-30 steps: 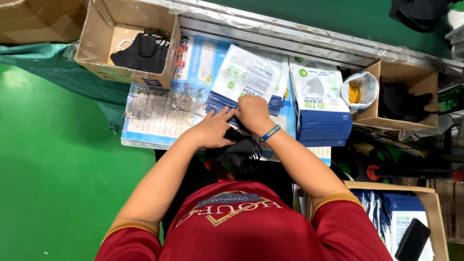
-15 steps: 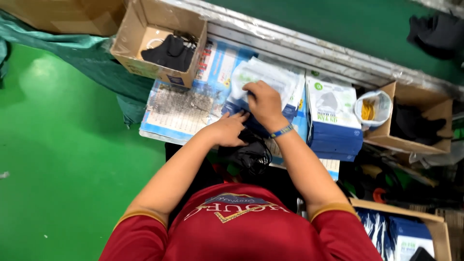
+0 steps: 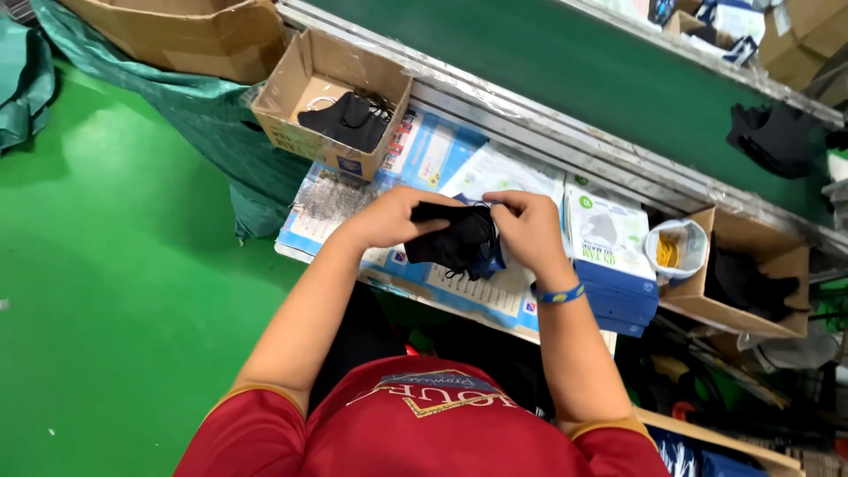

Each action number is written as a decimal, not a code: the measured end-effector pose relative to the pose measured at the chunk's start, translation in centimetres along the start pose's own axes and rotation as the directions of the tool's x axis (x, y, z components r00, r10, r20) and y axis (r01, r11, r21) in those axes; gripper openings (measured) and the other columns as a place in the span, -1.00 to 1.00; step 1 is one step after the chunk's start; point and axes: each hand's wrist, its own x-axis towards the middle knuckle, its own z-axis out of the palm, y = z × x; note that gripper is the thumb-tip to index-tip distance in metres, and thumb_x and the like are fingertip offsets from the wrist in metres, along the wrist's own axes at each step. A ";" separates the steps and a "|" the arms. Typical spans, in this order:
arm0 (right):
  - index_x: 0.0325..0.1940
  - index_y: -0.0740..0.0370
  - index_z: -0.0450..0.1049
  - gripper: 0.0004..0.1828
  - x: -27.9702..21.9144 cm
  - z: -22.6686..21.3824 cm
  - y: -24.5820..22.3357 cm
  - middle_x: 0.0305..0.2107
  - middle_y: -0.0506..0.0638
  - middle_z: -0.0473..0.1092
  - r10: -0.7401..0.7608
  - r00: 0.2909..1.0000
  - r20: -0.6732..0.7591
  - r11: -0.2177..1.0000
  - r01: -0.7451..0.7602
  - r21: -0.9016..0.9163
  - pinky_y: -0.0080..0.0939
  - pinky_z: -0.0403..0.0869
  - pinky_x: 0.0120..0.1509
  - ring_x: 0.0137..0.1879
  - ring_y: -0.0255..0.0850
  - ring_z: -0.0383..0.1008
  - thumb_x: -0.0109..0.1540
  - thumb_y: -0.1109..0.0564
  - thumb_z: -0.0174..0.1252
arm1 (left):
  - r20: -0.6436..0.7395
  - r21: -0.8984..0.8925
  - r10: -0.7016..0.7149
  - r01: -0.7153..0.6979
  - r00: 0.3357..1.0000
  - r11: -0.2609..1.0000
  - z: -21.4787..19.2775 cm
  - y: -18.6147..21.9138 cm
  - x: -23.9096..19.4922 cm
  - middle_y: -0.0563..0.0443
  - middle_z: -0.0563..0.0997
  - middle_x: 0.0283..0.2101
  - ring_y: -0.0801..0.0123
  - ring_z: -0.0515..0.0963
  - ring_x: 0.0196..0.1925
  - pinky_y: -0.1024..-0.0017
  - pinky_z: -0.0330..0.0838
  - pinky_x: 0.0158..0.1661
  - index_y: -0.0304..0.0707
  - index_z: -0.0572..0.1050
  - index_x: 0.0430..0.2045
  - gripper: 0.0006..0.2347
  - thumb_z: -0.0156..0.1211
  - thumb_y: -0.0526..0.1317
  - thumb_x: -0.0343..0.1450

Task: The recorder is placing black face masks into blue and white packets on an industrial assembly line.

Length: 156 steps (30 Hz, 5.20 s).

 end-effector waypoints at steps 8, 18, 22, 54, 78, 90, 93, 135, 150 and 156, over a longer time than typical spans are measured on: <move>0.31 0.45 0.38 -0.44 -4.8 5.8 -1.1 -0.42 0.21 0.45 -0.542 0.832 -0.117 0.752 0.418 -0.510 0.01 0.46 -0.27 -0.37 0.10 0.48 0.22 0.24 0.17 | -0.418 -0.087 -0.199 0.179 0.886 0.980 3.2 -0.9 -0.3 -0.10 0.74 -0.21 0.41 0.72 -0.18 0.41 0.54 -0.12 -0.36 0.60 -0.10 -0.71 0.33 -0.18 0.37; 0.40 0.37 0.31 -0.38 -6.2 4.9 -0.2 -0.40 0.20 0.44 -0.573 0.818 -0.055 0.772 0.515 -0.373 -0.01 0.47 -0.25 -0.37 0.07 0.49 0.23 0.30 0.15 | -0.113 -0.747 -0.324 0.134 0.939 0.651 8.8 -6.2 -2.3 -0.11 0.63 -0.04 0.32 0.63 -0.04 0.32 0.53 0.01 -0.45 0.46 0.05 -0.68 0.25 -0.31 0.43; 0.37 0.33 0.37 -0.43 -7.0 4.3 0.3 -0.35 0.20 0.46 -0.544 0.831 -0.115 0.810 0.485 -0.331 -0.05 0.47 -0.24 -0.34 0.04 0.51 0.24 0.34 0.12 | 0.005 -1.000 -0.246 0.010 0.969 0.019 10.9 -1.5 -2.6 -0.17 0.45 0.26 0.21 0.49 0.29 0.26 0.35 0.33 -0.42 0.32 0.26 -0.64 0.00 -0.38 0.52; -0.06 0.36 0.61 -0.76 -9.9 -3.7 -0.7 -0.31 -0.05 0.59 -0.027 0.957 0.288 0.959 -0.057 0.279 -0.37 0.47 -0.09 -0.17 -0.44 0.50 0.22 0.20 0.28 | -0.182 0.572 0.146 -0.016 0.972 0.820 8.0 12.8 -5.4 -0.15 0.57 -0.21 0.02 0.55 -0.15 0.12 0.42 -0.14 -0.28 0.52 -0.08 -0.77 0.23 -0.20 0.44; -0.23 0.43 0.54 -0.94 -10.5 -5.3 1.5 -0.42 0.00 0.47 -0.091 0.991 -0.097 0.926 0.120 0.358 -0.39 0.36 -0.29 -0.37 -0.36 0.41 0.24 0.33 0.21 | 0.035 0.399 0.111 -0.115 0.993 0.910 6.5 9.5 -1.6 -0.18 0.54 -0.47 -0.08 0.55 -0.33 0.05 0.35 -0.30 -0.29 0.47 -0.47 -0.81 0.27 -0.16 0.45; -0.25 0.38 0.57 -0.94 -8.6 -9.2 3.0 -0.37 0.00 0.51 -0.117 0.985 -0.126 0.880 0.162 0.446 -0.35 0.39 -0.18 -0.27 -0.33 0.45 0.21 0.32 0.28 | 0.037 0.318 0.148 -0.152 0.988 0.936 5.9 11.0 1.8 -0.21 0.50 -0.53 -0.10 0.50 -0.46 0.13 0.33 -0.43 -0.36 0.46 -0.53 -0.81 0.26 -0.22 0.41; -0.25 0.40 0.60 -0.93 -8.6 -9.5 4.8 -0.39 0.01 0.50 -0.081 0.991 -0.107 0.870 0.123 0.477 -0.34 0.38 -0.20 -0.28 -0.31 0.45 0.20 0.31 0.29 | 0.081 0.304 0.122 -0.141 0.989 0.942 5.7 9.6 1.9 -0.21 0.48 -0.54 -0.10 0.48 -0.48 0.15 0.32 -0.43 -0.38 0.45 -0.55 -0.79 0.26 -0.22 0.42; 0.35 0.24 0.33 -0.43 20.9 -8.8 17.3 0.19 0.03 0.32 -0.071 0.972 -0.223 0.931 0.144 0.335 -0.20 0.36 0.37 0.26 -0.21 0.39 0.32 -0.03 0.23 | -0.426 0.016 -0.129 0.151 0.895 0.988 -1.0 -12.7 28.7 -0.31 0.64 0.02 0.04 0.66 0.08 0.25 0.52 0.08 -0.53 0.39 0.14 -0.38 0.44 -0.20 0.20; 0.22 0.28 0.42 -0.35 -1.9 5.1 7.4 -0.10 -0.03 0.50 -0.204 0.927 0.314 0.978 0.176 0.114 -0.24 0.46 0.16 0.06 -0.24 0.51 0.06 0.21 0.42 | -0.268 0.386 0.073 0.038 0.961 0.922 3.5 -6.3 -5.2 -0.33 0.53 0.08 -0.21 0.51 0.11 0.08 0.32 0.14 -0.30 0.09 0.37 -0.04 0.64 -0.14 0.09; -0.08 0.31 0.47 -0.62 -0.9 8.0 10.0 -0.26 0.08 0.37 -0.245 0.933 0.264 0.959 0.195 0.204 -0.20 0.44 0.04 0.00 -0.12 0.47 0.12 0.09 0.37 | -0.370 0.201 0.042 0.036 0.928 0.979 4.3 -7.5 -6.9 -0.34 0.46 0.11 -0.06 0.54 0.17 0.19 0.39 0.18 -0.25 0.17 0.26 -0.14 0.64 -0.15 0.11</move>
